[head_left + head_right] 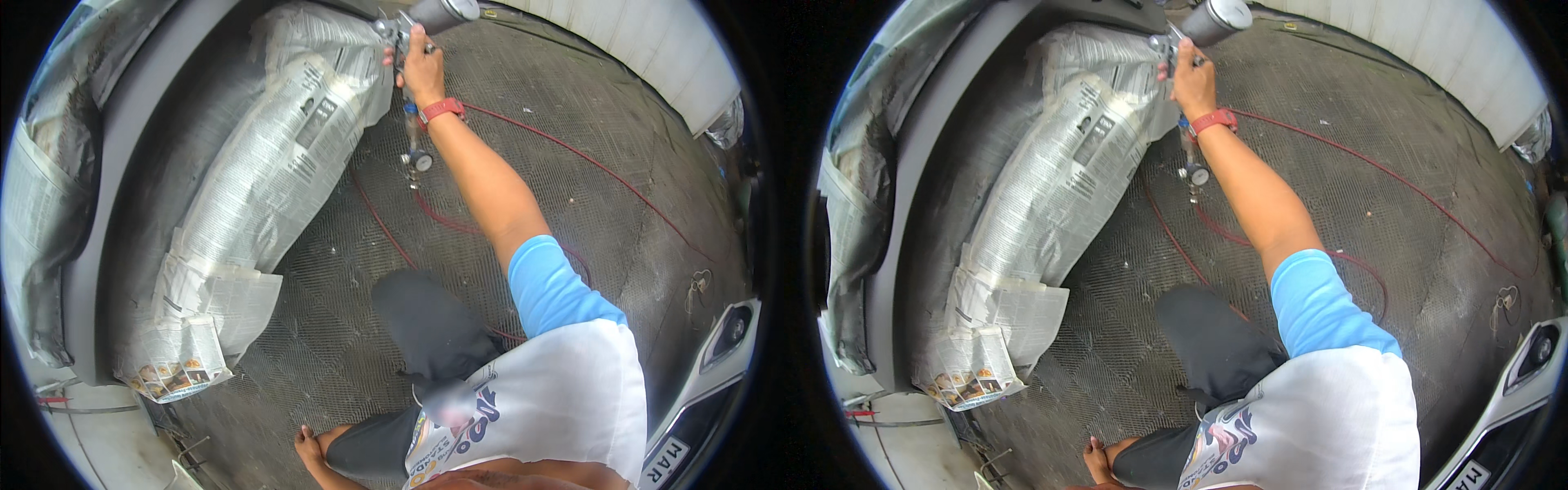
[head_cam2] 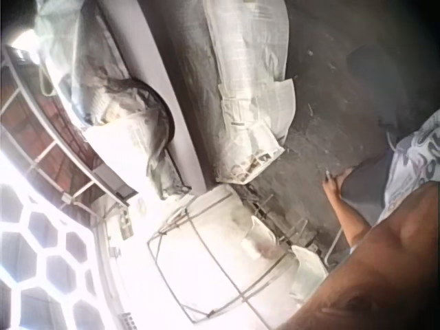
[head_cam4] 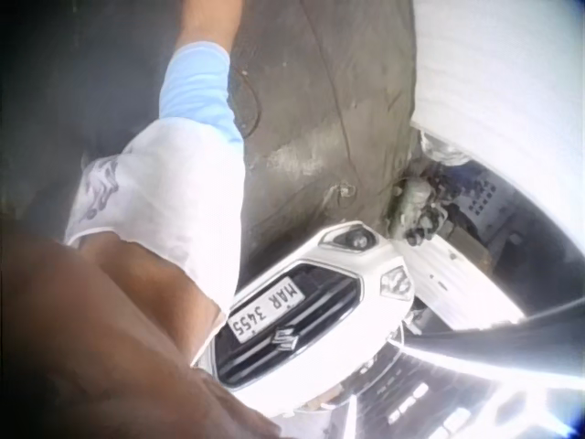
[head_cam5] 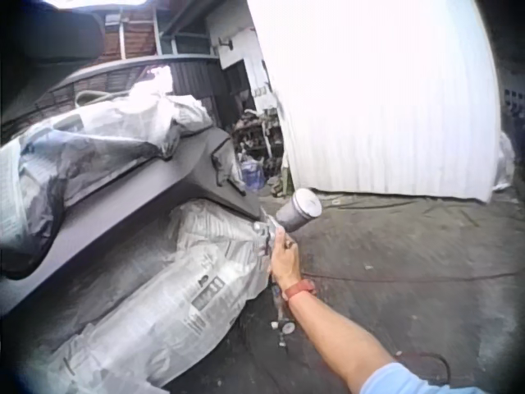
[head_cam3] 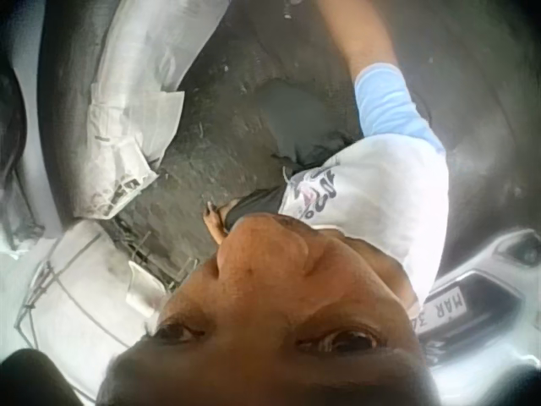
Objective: The person uses a spray gun to apply paint to a car bumper that is covered with newspaper and plastic sheeting. They move around the bumper to cover different sections, briefly pausing to adjust the camera on their head.
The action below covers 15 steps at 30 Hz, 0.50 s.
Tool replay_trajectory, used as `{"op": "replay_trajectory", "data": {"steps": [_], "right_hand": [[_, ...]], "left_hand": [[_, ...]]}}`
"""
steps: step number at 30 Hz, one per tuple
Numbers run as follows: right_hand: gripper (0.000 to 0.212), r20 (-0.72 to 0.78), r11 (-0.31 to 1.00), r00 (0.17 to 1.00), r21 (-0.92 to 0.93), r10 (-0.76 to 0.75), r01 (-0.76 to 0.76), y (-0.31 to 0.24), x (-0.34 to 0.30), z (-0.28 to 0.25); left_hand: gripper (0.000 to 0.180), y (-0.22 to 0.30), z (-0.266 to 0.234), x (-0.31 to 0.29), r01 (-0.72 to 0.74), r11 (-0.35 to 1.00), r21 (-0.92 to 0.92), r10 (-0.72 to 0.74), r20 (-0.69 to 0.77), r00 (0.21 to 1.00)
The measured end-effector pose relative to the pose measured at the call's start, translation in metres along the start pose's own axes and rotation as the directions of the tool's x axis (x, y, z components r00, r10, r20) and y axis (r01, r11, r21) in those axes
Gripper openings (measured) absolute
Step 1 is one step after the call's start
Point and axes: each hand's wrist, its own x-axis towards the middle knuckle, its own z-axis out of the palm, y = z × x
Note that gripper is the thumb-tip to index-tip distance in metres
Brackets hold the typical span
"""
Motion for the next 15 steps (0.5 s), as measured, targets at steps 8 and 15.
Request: {"op": "replay_trajectory", "data": {"steps": [8, 15], "right_hand": [[0.065, -0.151, 0.978, 0.977, -0.12, 0.153, -0.172, 0.07, 0.047, -0.018], [0.056, -0.253, 0.954, 0.967, -0.278, 0.037, -0.109, 0.099, 0.083, -0.01]], "left_hand": [[0.049, -0.024, 0.001, -0.027, 0.067, 0.994, 0.082, -0.047, -0.228, 0.972], [0.047, -0.012, 0.005, -0.031, 0.12, 0.969, 0.216, -0.053, -0.292, 0.955]]}}
